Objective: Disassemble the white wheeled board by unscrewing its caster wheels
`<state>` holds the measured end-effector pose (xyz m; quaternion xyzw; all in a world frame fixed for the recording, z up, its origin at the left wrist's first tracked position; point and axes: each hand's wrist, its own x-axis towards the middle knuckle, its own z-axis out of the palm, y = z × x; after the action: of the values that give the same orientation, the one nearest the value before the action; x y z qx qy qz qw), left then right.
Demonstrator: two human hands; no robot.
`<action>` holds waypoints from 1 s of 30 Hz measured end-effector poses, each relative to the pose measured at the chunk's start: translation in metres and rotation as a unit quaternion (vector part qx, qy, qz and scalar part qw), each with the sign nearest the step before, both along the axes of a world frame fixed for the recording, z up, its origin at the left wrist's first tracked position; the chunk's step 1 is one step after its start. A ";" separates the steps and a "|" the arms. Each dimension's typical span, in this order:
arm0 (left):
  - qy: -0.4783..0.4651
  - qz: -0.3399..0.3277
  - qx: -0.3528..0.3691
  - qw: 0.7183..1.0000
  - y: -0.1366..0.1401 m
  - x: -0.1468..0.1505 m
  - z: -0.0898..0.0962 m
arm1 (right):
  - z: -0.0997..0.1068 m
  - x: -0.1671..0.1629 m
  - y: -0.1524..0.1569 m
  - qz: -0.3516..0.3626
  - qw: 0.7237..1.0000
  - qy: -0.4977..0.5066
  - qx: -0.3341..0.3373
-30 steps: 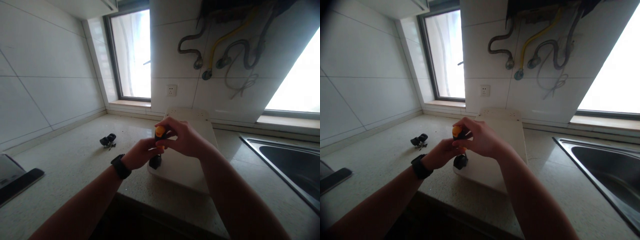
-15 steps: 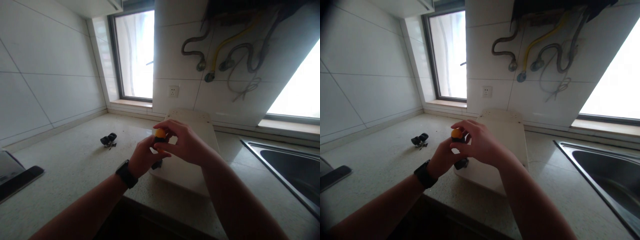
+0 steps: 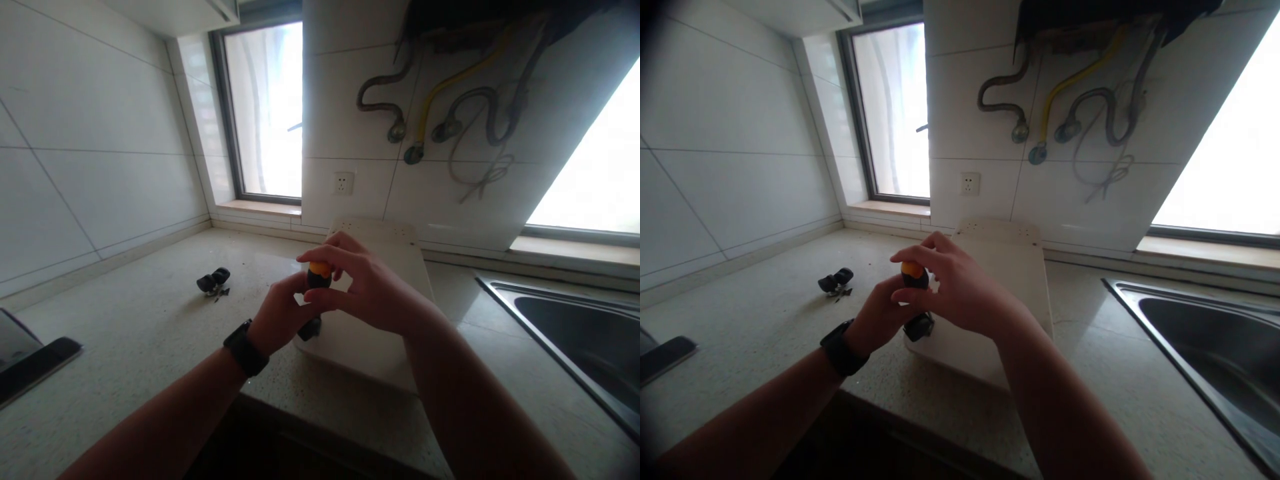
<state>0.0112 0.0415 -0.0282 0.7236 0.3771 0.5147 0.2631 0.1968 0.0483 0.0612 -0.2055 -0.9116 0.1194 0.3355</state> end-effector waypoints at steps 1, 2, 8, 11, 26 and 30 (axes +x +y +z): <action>-0.009 0.012 0.011 1.000 -0.001 0.003 -0.001 | 0.000 -0.001 -0.001 -0.006 1.000 -0.002 0.002; -0.015 0.023 0.023 0.999 -0.001 0.006 -0.002 | 0.000 -0.001 -0.003 -0.010 1.000 0.000 0.007; 0.054 0.003 0.041 0.998 0.002 0.000 0.007 | 0.002 -0.001 -0.006 -0.016 0.999 0.026 -0.014; 0.111 -0.068 0.014 0.991 0.004 -0.011 0.014 | 0.002 0.000 -0.004 -0.006 0.999 0.025 -0.031; 0.085 0.121 0.076 0.986 -0.002 0.003 0.005 | -0.007 -0.010 -0.006 -0.039 0.997 0.043 0.042; 0.101 0.081 0.087 0.988 -0.002 0.001 0.009 | -0.006 -0.011 -0.007 -0.045 0.997 0.052 0.044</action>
<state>0.0121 0.0394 -0.0188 0.7594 0.4126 0.4892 0.1169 0.1859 0.0410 0.0552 -0.2247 -0.8870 0.0744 0.3965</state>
